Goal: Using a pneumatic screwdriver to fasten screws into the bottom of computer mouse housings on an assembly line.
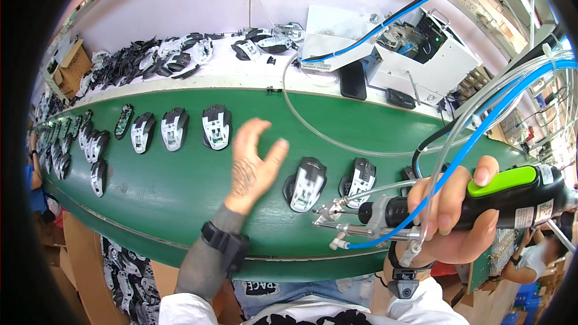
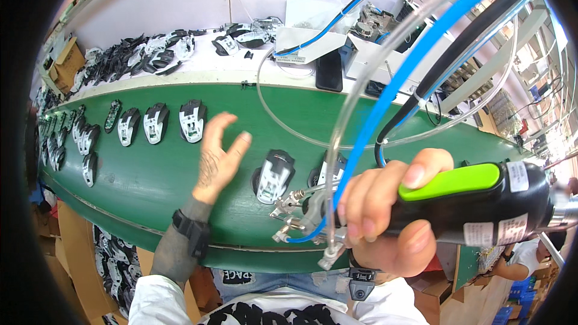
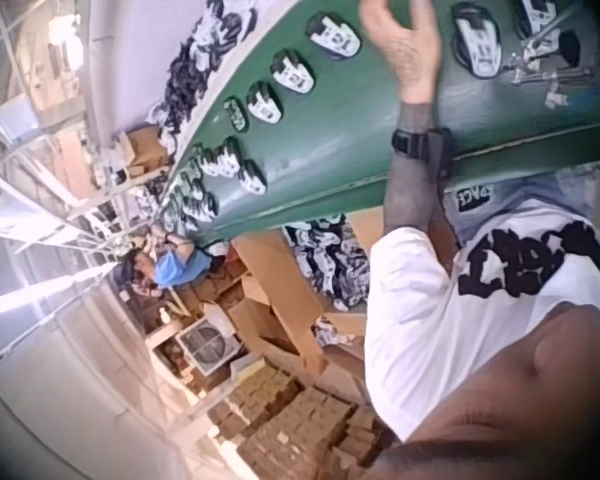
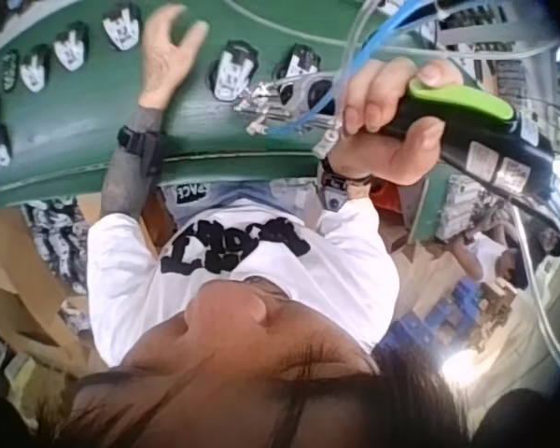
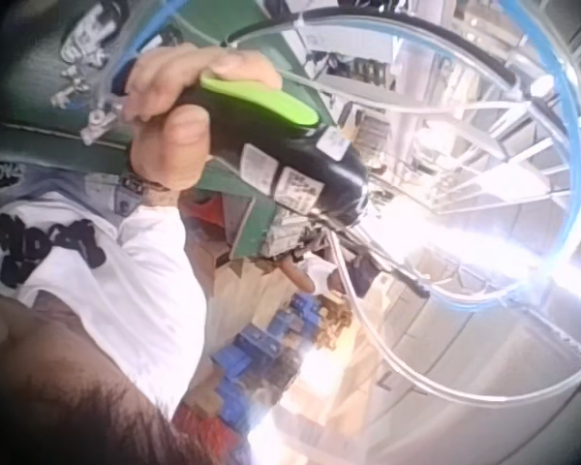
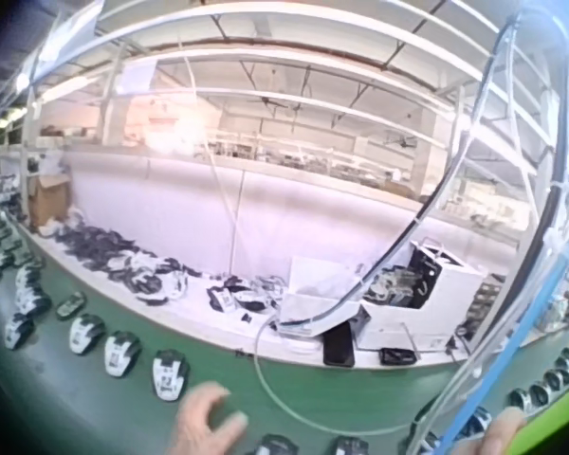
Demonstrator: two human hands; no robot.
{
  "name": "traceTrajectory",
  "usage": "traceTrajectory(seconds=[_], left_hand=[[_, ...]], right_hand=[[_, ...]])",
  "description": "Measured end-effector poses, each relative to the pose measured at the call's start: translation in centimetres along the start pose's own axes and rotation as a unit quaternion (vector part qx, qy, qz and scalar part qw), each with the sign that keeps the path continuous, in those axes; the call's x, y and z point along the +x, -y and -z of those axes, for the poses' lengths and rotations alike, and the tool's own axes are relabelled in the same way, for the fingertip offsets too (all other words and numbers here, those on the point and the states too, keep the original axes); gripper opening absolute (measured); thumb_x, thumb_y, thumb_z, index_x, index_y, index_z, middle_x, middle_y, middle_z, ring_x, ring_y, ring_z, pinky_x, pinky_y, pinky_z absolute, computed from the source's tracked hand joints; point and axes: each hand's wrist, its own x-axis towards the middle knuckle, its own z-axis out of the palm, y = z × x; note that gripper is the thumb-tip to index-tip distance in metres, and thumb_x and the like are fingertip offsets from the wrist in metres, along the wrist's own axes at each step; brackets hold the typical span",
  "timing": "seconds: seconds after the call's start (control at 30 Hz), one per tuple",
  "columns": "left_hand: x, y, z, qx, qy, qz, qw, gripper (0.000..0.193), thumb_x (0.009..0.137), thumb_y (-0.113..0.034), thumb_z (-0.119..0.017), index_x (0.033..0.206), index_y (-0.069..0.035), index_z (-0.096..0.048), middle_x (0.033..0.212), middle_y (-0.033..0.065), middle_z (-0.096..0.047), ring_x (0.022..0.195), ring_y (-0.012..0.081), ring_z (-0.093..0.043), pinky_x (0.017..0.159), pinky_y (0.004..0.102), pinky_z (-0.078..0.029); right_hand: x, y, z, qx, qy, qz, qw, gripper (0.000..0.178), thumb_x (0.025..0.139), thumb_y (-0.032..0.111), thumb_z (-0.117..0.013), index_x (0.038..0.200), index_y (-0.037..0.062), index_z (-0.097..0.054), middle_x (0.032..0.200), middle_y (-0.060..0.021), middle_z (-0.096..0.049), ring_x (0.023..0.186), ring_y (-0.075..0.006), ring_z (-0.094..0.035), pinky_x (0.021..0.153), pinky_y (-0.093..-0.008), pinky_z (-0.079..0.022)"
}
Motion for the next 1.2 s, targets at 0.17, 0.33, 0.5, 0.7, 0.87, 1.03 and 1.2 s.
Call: traceTrajectory(seconds=[0.17,0.33,0.5,0.7,0.87,1.03,1.2], left_hand=[[0.7,8.7,4.2,0.306,-0.071,0.034,0.949,0.053,0.071,-0.028,-0.068,0.116,-0.009,-0.049,0.125,0.0172,-0.04,0.114,0.0378,-0.039,0.096,0.0464,-0.033],[1.1,4.5,3.5,0.246,0.049,0.039,0.967,0.044,0.068,-0.025,-0.07,0.103,-0.008,-0.05,0.107,0.0139,-0.046,0.093,0.0345,-0.049,0.081,0.0418,-0.042],[-1.2,-1.8,0.9,0.095,0.165,0.01,0.982,0.053,0.062,-0.021,-0.07,0.109,-0.005,-0.051,0.105,0.0162,-0.048,0.096,0.0333,-0.052,0.082,0.039,-0.045],[-3.3,-4.9,-0.5,-0.484,0.204,0.383,0.76,0.052,0.079,-0.02,-0.059,0.126,-0.005,-0.043,0.111,0.0127,-0.053,0.093,0.0236,-0.058,0.079,0.0338,-0.049],[-3.6,-4.6,-0.5,-0.692,0.176,0.433,0.55,0.05,0.087,-0.024,-0.046,0.132,-0.006,-0.036,0.112,0.0152,-0.054,0.089,0.0246,-0.06,0.076,0.0358,-0.052],[-3.9,-5.6,-0.1,-0.706,0.18,0.428,0.534,0.051,0.087,-0.025,-0.046,0.133,-0.006,-0.034,0.112,0.0163,-0.053,0.09,0.0261,-0.059,0.077,0.0397,-0.053],[-4.4,-5.4,-0.2,-0.725,0.176,0.435,0.504,0.051,0.087,-0.025,-0.046,0.134,-0.009,-0.032,0.116,0.0163,-0.051,0.092,0.0267,-0.059,0.079,0.043,-0.052]], right_hand=[[0.4,-0.1,-0.1,0.029,0.002,0.008,1.0,0.032,0.091,0.033,-0.045,0.107,0.0074,-0.034,0.061,0.0012,-0.046,0.044,-0.0094,-0.044,0.047,-0.0245,-0.038],[0.5,0.5,0.1,0.023,-0.027,0.04,0.999,0.031,0.091,0.033,-0.045,0.106,0.008,-0.034,0.063,-0.0004,-0.047,0.044,-0.0098,-0.045,0.047,-0.0245,-0.037],[0.5,1.2,0.9,0.046,-0.112,0.074,0.99,0.036,0.089,0.038,-0.047,0.107,0.0089,-0.035,0.062,-0.0016,-0.044,0.046,-0.0125,-0.045,0.048,-0.0284,-0.039],[0.5,0.8,1.4,0.05,-0.133,0.116,0.983,0.037,0.089,0.039,-0.047,0.109,0.01,-0.035,0.065,-0.0014,-0.045,0.048,-0.0118,-0.044,0.05,-0.027,-0.037],[0.3,-0.1,0.9,0.048,-0.129,0.11,0.984,0.036,0.089,0.039,-0.047,0.109,0.0117,-0.035,0.065,-0.0008,-0.044,0.049,-0.0117,-0.044,0.053,-0.0289,-0.038],[-0.1,-0.3,1.2,0.045,-0.106,0.126,0.985,0.036,0.089,0.037,-0.049,0.11,0.012,-0.035,0.065,-0.0013,-0.047,0.048,-0.0129,-0.048,0.055,-0.0311,-0.04],[-0.1,-0.3,1.3,0.027,-0.103,0.128,0.986,0.037,0.088,0.037,-0.051,0.109,0.0117,-0.034,0.065,-0.0024,-0.049,0.048,-0.0131,-0.049,0.057,-0.0322,-0.042]])
